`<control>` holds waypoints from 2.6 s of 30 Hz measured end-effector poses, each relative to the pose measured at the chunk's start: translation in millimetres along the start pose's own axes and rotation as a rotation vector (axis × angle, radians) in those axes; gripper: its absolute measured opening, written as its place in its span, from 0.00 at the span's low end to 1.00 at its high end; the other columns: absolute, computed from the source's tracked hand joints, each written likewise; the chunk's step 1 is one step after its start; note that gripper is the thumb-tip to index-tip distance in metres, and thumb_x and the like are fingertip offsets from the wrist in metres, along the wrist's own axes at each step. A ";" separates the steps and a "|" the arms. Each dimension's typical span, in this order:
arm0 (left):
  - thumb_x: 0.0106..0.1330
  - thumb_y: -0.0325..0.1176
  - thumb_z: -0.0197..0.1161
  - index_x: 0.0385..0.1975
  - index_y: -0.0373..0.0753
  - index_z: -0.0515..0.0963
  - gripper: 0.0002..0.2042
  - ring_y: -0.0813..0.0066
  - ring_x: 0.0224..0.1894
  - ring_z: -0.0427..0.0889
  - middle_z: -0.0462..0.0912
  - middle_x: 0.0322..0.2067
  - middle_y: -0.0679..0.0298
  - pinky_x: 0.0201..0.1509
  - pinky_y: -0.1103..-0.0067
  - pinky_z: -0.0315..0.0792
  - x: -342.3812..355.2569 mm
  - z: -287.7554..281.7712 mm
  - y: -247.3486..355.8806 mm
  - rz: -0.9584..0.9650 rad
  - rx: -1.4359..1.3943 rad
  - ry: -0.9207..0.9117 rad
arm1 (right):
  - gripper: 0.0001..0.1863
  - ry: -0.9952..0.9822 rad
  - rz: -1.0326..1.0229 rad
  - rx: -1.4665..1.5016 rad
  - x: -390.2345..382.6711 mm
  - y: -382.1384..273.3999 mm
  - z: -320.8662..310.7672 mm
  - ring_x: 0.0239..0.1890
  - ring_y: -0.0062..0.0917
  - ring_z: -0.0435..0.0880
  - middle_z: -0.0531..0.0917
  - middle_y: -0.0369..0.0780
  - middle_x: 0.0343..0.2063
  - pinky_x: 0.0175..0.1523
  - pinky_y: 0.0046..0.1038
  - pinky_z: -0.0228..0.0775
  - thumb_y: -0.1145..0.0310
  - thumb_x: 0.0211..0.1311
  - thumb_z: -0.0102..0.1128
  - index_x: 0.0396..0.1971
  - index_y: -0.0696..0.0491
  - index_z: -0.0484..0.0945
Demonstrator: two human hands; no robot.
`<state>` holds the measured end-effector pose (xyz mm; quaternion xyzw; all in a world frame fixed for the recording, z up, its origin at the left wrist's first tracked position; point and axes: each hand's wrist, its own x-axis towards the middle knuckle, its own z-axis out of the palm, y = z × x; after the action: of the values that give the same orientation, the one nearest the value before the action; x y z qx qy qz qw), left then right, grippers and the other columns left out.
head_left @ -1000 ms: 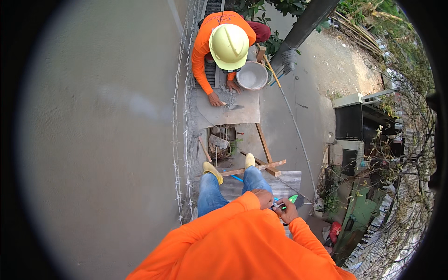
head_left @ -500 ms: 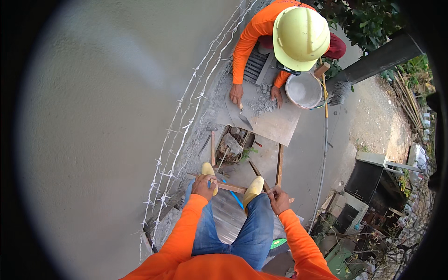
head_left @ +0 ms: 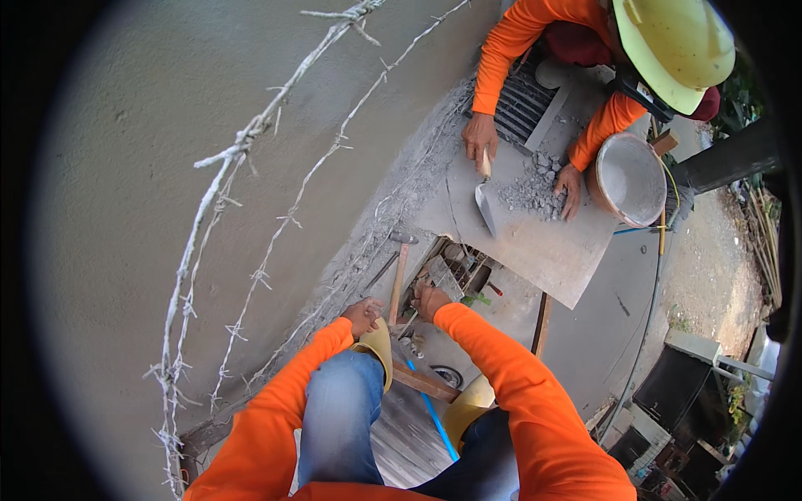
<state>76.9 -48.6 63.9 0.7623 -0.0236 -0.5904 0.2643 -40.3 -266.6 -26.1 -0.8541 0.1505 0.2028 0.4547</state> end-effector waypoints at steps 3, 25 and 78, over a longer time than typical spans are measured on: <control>0.73 0.27 0.52 0.66 0.43 0.68 0.21 0.48 0.48 0.84 0.79 0.54 0.49 0.56 0.60 0.77 71.3 17.8 -30.7 0.115 0.527 0.284 | 0.20 -0.022 0.027 0.011 46.1 13.6 41.6 0.46 0.55 0.85 0.86 0.57 0.40 0.53 0.50 0.77 0.63 0.66 0.59 0.54 0.54 0.71; 0.70 0.24 0.52 0.61 0.32 0.64 0.20 0.45 0.46 0.88 0.87 0.40 0.42 0.49 0.59 0.82 142.8 23.8 -51.4 0.062 0.730 0.592 | 0.21 0.157 0.068 0.428 33.2 33.0 8.3 0.36 0.49 0.86 0.81 0.53 0.32 0.43 0.46 0.76 0.70 0.65 0.58 0.51 0.49 0.58; 0.78 0.33 0.53 0.62 0.44 0.71 0.15 0.72 0.33 0.81 0.82 0.37 0.61 0.37 0.76 0.77 34.9 19.2 -163.3 0.038 -1.212 0.015 | 0.15 0.172 -0.316 0.069 114.7 20.3 48.5 0.31 0.50 0.85 0.83 0.50 0.23 0.39 0.43 0.76 0.63 0.70 0.59 0.53 0.49 0.77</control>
<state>24.8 72.3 -40.6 0.4796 0.3052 -0.4883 0.6622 40.7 -245.3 -120.5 -0.8652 0.0598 0.0499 0.4953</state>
